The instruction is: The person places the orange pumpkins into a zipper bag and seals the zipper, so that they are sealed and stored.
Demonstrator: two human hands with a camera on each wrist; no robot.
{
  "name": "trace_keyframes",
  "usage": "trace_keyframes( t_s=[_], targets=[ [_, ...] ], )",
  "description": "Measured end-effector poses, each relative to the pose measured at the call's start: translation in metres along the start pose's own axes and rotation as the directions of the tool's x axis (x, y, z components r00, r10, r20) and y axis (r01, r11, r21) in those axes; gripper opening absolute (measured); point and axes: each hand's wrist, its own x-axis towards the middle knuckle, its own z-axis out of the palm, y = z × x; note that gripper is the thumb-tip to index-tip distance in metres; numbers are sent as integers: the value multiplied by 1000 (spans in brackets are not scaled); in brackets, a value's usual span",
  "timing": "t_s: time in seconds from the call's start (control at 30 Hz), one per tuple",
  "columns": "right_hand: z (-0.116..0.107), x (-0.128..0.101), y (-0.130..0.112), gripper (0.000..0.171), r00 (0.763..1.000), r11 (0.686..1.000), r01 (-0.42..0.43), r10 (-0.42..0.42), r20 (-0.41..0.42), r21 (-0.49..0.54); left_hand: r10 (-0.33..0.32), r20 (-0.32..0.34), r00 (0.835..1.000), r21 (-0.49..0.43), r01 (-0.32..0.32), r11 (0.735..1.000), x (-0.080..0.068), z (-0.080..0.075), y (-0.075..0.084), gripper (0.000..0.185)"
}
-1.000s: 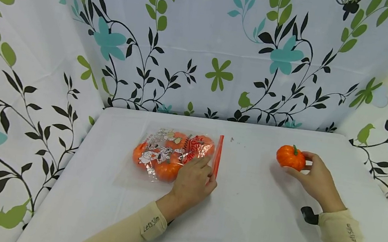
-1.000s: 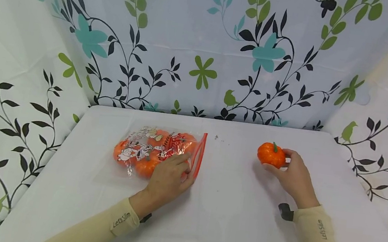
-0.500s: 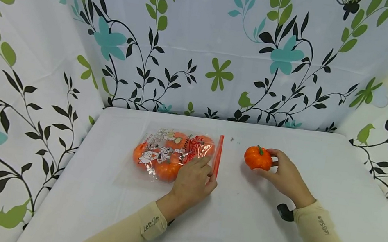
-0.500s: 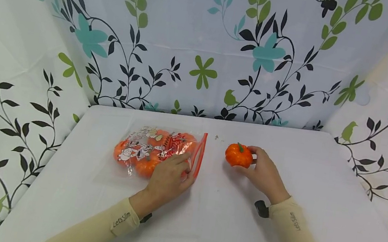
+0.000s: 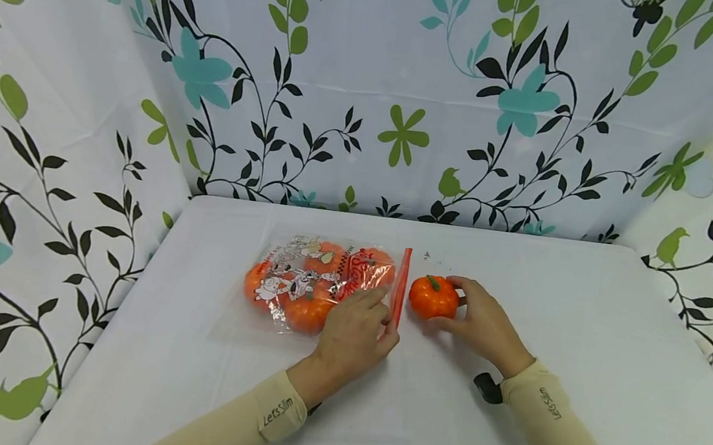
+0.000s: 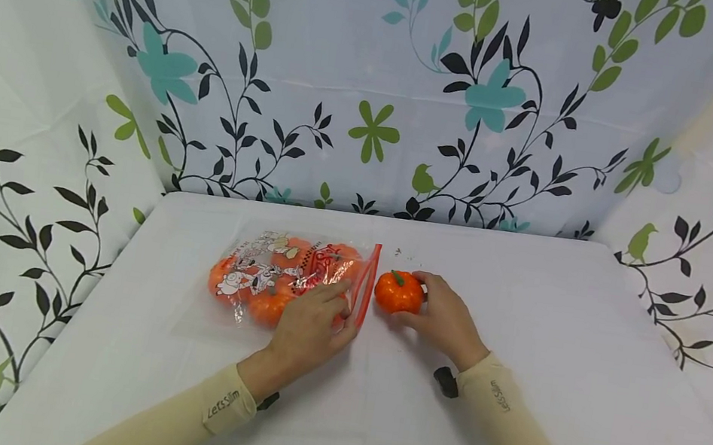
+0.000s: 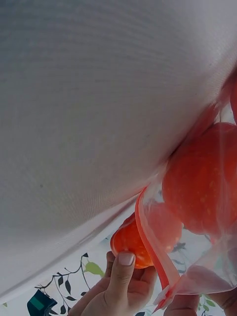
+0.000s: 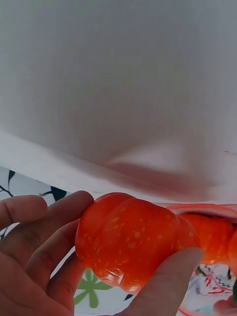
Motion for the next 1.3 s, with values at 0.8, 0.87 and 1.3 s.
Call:
trace_keyframes(
  t_s=[0.8, 0.87, 1.3],
  targets=[
    [27, 19, -28, 82, 998, 995, 27, -32, -53, -98, 88, -55, 995, -12, -89, 996, 0, 1, -5, 13],
    [27, 20, -30, 83, 998, 996, 28, -32, -52, -89, 97, -57, 994, -16, -98, 995, 1, 1, -5, 13],
    [32, 30, -40, 89, 1000, 1000, -22, 21, 20, 11, 106, -28, 994, -18, -106, 994, 1, -1, -5, 10]
  ],
)
